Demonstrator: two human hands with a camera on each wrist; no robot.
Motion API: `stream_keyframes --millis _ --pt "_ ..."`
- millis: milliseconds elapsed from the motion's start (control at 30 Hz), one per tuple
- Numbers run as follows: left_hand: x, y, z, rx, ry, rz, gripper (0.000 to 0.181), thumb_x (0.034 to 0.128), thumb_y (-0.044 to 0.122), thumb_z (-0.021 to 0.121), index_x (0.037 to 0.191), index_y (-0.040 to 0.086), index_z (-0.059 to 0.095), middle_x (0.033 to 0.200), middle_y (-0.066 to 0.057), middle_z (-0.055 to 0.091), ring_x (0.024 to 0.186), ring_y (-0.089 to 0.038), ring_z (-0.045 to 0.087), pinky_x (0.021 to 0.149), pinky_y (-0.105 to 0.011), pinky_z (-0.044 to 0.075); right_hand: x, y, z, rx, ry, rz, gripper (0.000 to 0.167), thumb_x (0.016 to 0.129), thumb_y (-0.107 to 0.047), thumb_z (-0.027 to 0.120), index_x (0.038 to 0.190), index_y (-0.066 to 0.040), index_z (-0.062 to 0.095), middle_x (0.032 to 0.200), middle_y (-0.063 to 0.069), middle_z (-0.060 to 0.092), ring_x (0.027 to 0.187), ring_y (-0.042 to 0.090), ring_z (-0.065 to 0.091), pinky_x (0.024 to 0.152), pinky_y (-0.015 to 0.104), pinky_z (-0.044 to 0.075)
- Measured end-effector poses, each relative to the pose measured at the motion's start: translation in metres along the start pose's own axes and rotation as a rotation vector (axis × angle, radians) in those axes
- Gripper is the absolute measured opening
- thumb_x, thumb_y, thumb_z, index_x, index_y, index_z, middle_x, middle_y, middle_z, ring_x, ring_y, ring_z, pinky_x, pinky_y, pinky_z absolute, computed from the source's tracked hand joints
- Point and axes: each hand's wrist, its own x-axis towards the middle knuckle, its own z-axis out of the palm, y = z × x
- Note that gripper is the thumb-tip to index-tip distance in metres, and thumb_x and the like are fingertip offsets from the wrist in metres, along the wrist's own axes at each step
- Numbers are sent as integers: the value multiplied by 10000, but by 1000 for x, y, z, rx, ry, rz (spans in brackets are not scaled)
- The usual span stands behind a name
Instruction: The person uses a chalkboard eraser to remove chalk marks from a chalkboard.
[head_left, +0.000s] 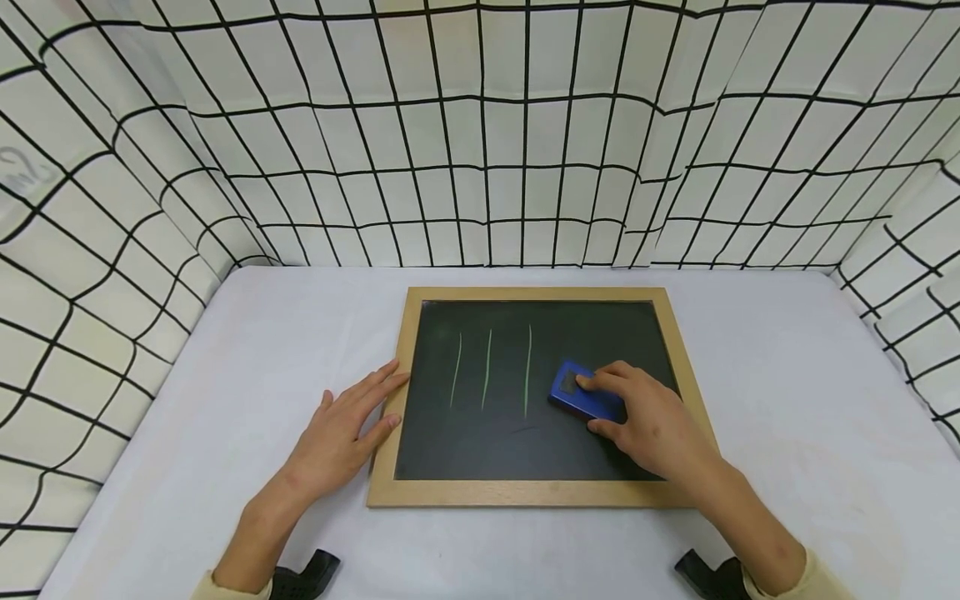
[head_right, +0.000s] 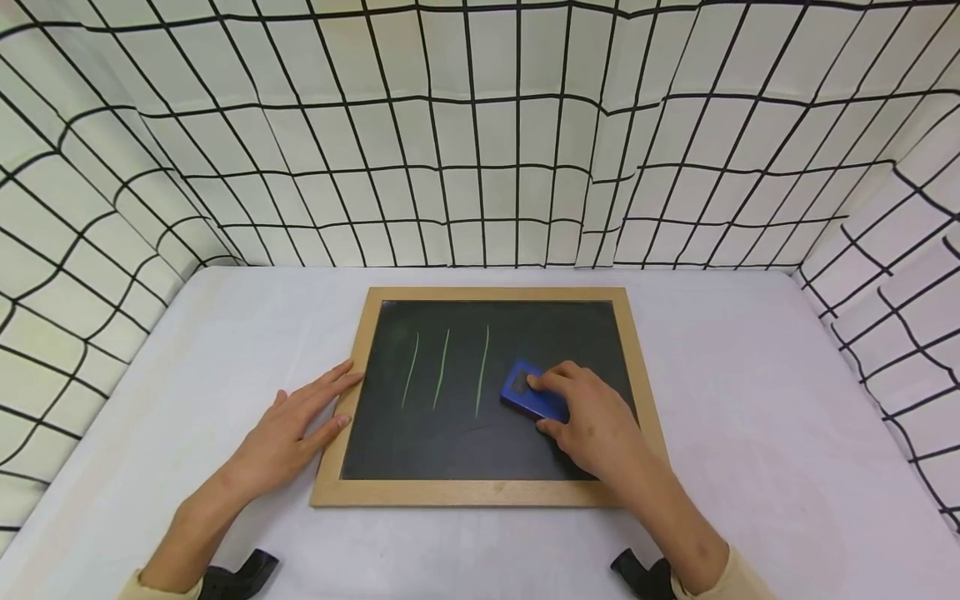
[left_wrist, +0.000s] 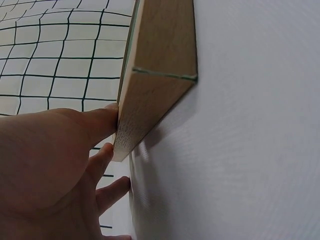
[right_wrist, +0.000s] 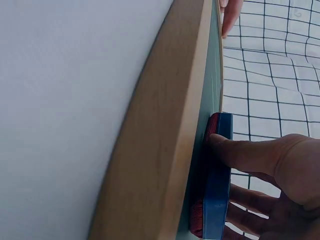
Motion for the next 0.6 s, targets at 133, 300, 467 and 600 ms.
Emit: stream_keyframes --millis 133,300,467,600 --pt "0 0 0 -1 4 0 575 1040 232 642 1583 257 454 1718 -37 339 1548 -397 384 1155 -849 154 -7 -1 0 16 10 -23 552 817 -158 898 1339 -170 718 1288 20 698 1225 287 679 971 500 584" --pt "-1 0 0 1 9 -2 576 1039 235 644 1583 262 456 1717 -31 342 1542 -405 392 1152 -852 156 -15 -2 2 13 8 -55 552 814 -173 901 1336 -191 723 1294 14 694 1209 280 683 934 491 595" --pt "-1 0 0 3 12 1 574 1039 234 645 1581 259 459 1717 -28 343 1550 -388 385 1155 -851 152 -24 -4 3 -1 -12 -49 556 815 -197 902 1341 -220 723 1302 -13 682 1213 280 680 934 488 594" --pt "-1 0 1 6 9 -1 569 1041 239 642 1580 255 462 1716 -32 344 1549 -392 385 1157 -849 154 -27 -4 3 1 -19 -50 550 815 -206 902 1335 -237 727 1295 -36 680 1212 271 682 936 481 592"
